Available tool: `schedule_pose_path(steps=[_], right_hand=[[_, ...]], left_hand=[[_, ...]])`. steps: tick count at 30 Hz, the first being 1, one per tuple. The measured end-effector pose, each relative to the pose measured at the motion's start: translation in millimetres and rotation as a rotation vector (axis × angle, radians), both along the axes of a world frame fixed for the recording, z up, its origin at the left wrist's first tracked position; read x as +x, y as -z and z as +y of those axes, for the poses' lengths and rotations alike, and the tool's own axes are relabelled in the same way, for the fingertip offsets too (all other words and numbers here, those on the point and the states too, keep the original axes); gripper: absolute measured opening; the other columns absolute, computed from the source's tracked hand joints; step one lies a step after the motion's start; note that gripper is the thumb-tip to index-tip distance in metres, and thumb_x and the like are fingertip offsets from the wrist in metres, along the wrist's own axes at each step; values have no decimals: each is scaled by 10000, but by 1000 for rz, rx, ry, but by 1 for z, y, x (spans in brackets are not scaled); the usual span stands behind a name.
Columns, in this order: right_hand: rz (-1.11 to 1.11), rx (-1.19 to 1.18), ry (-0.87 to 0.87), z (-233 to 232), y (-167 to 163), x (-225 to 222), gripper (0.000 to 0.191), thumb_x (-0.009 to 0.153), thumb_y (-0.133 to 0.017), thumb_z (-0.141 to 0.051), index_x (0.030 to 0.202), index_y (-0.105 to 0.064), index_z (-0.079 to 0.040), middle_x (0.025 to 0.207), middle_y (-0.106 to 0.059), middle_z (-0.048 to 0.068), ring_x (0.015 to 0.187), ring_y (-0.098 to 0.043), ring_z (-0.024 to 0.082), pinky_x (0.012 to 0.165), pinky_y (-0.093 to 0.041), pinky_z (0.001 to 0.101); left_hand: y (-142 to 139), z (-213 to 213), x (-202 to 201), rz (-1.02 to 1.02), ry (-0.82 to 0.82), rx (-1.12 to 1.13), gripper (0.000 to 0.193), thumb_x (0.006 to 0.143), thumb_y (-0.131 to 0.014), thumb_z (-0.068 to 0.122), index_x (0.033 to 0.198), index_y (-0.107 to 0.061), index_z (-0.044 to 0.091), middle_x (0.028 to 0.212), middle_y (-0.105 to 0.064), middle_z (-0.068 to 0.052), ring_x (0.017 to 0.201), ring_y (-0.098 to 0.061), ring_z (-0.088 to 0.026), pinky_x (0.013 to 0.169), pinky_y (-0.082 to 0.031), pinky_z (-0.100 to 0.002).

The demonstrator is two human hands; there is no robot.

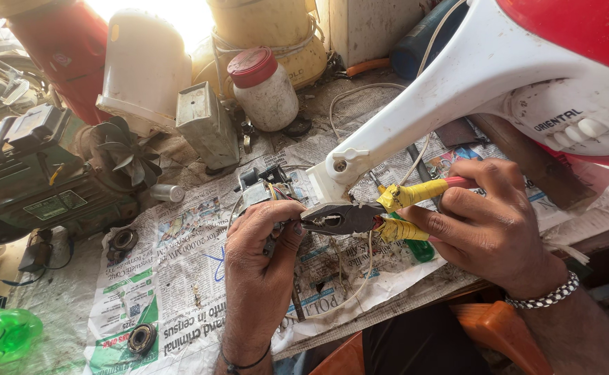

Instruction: The person uses pliers to strip insulation from several wires connected to a small motor assembly. They repeatedly grip and pull the wire ends to expose the conductors, then set the pliers down and continue handling the wires by hand.

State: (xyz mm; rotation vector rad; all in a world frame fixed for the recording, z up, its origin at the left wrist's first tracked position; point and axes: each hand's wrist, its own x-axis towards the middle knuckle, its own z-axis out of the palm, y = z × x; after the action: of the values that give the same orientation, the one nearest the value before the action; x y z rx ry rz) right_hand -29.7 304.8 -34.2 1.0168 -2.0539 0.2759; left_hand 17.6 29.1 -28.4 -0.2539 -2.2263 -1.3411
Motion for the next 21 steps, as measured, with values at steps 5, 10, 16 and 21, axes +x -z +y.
schedule_pose_path(steps=[5,10,16,21], right_hand=[[15,-5,-3,0,1,0,344,709,-859,-198,1051,-821,-206,752,-534,-41,941,-616,260,853,-444,463],[5,-10,9,1,5,-1,268,787,-873,-211,1052,-827,-205,748,-541,-47,942,-622,243,837,-463,426],[20,-27,19,2,7,-1,211,808,-875,-230,1011,-817,-230,755,-552,-68,962,-615,228,867,-415,448],[30,-30,45,3,10,-1,255,813,-854,-256,1066,-825,-270,819,-569,-73,1075,-593,244,930,-384,522]], left_hand=[[0,0,0,8,4,-3,160,880,-744,19,1029,-744,78,1032,-766,-55,1003,-700,-205,911,-508,-347],[0,1,0,-33,23,48,147,888,-741,27,1021,-750,87,1012,-772,-46,974,-711,-195,887,-524,-339],[-1,1,1,37,5,-33,173,876,-747,10,1037,-738,74,1021,-771,-41,1000,-703,-188,941,-478,-352],[0,1,1,-19,22,24,181,878,-744,6,1042,-737,84,1002,-766,-30,969,-686,-176,891,-503,-331]])
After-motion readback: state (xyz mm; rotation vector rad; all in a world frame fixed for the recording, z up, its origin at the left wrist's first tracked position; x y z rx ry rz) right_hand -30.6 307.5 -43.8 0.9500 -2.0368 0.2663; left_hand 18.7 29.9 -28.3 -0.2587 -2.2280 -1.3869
